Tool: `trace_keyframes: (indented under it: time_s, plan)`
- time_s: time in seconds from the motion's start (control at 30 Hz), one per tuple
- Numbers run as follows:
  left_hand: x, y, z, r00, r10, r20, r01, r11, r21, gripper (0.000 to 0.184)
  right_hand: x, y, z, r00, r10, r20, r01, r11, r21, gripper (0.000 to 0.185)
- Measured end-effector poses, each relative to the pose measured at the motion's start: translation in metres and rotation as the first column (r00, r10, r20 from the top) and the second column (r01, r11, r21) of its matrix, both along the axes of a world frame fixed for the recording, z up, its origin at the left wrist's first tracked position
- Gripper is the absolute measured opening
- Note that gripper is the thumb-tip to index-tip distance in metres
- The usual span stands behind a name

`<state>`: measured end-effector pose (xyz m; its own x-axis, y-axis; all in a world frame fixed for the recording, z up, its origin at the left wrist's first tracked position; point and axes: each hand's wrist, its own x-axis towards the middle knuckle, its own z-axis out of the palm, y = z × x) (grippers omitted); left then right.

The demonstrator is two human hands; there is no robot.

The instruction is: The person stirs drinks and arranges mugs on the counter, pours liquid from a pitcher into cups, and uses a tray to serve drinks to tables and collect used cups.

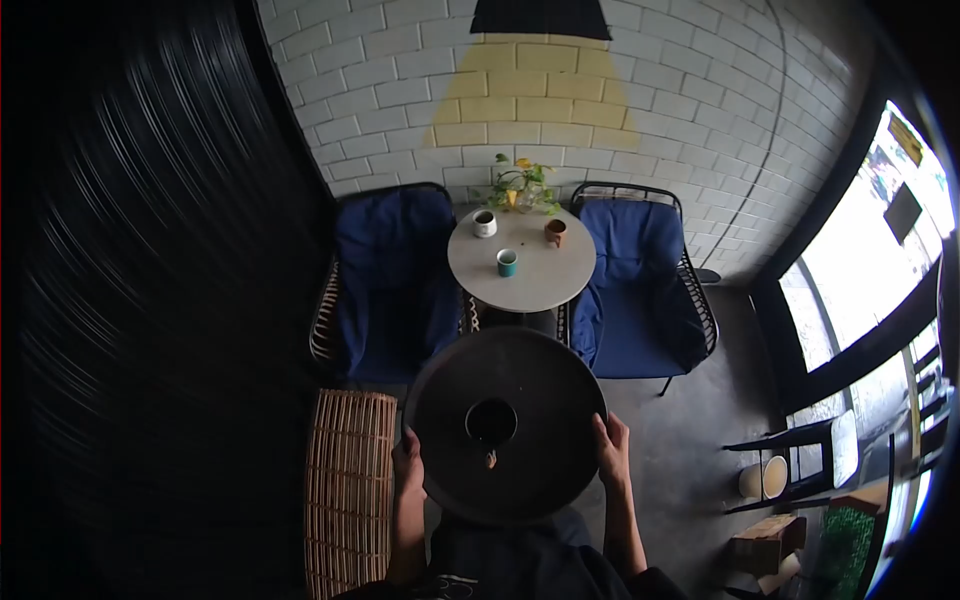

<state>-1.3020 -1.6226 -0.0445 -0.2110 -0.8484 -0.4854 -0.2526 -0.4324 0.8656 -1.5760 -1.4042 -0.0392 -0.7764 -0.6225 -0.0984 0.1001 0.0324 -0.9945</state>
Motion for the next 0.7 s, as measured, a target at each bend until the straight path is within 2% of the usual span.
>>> trace_keyframes:
  time_s: [0.07,0.1,0.2,0.27,0.33,0.43,0.47,0.5,0.53,0.6,0.63,0.7]
  plan:
    - [-0.028,0.008,0.054,0.989,0.13,0.067,-0.133,0.99,0.046,0.076,-0.02,-0.028,0.014,0.998,0.065,0.013,-0.065,0.998,0.003,0.029]
    - [-0.042,0.0,0.056,0.982,0.174,0.073,-0.177,0.983,0.042,0.076,-0.033,-0.045,0.02,0.994,0.108,0.002,-0.108,0.994,-0.023,0.031]
    - [-0.059,-0.027,0.028,0.961,0.262,0.09,-0.266,0.963,0.039,0.079,-0.067,-0.086,0.011,0.977,0.214,-0.005,-0.214,0.976,-0.038,0.038]
    - [-0.059,-0.053,-0.009,0.958,0.279,0.066,-0.282,0.959,0.032,0.079,-0.081,-0.114,0.008,0.97,0.242,0.003,-0.241,0.969,-0.047,0.04]
    - [-0.071,-0.076,-0.023,0.943,0.332,0.03,-0.333,0.943,0.03,0.079,-0.096,-0.141,0.004,0.96,0.281,0.01,-0.28,0.957,-0.079,0.04]
    - [-0.092,-0.11,-0.038,0.914,0.407,-0.01,-0.406,0.913,0.035,0.079,-0.125,-0.18,-0.021,0.944,0.325,0.052,-0.326,0.945,0.013,0.039]
    - [-0.103,-0.12,-0.015,0.925,0.337,0.172,-0.364,0.918,0.157,0.09,-0.126,-0.2,-0.002,0.943,0.331,0.034,-0.331,0.943,-0.008,0.041]
    - [-0.111,-0.13,-0.017,0.925,0.332,0.185,-0.361,0.919,0.158,0.09,-0.132,-0.211,-0.007,0.944,0.326,0.047,-0.326,0.945,-0.006,0.041]
    - [-0.122,-0.144,-0.017,0.914,0.396,0.087,-0.403,0.91,0.095,0.082,-0.143,-0.224,-0.011,0.939,0.33,0.095,-0.334,0.942,0.026,0.046]
    - [-0.138,-0.17,-0.027,0.894,0.447,0.036,-0.449,0.891,0.066,0.076,-0.161,-0.251,-0.039,0.902,0.272,0.335,-0.263,0.962,-0.073,0.061]
    - [-0.146,-0.183,-0.032,0.882,0.471,0.01,-0.47,0.881,0.052,0.073,-0.17,-0.265,-0.039,0.902,0.258,0.345,-0.25,0.966,-0.067,0.061]
    - [-0.156,-0.216,-0.05,0.864,0.503,0.026,-0.501,0.864,-0.047,0.077,-0.195,-0.298,-0.043,0.776,0.325,0.54,-0.24,0.945,-0.224,0.066]
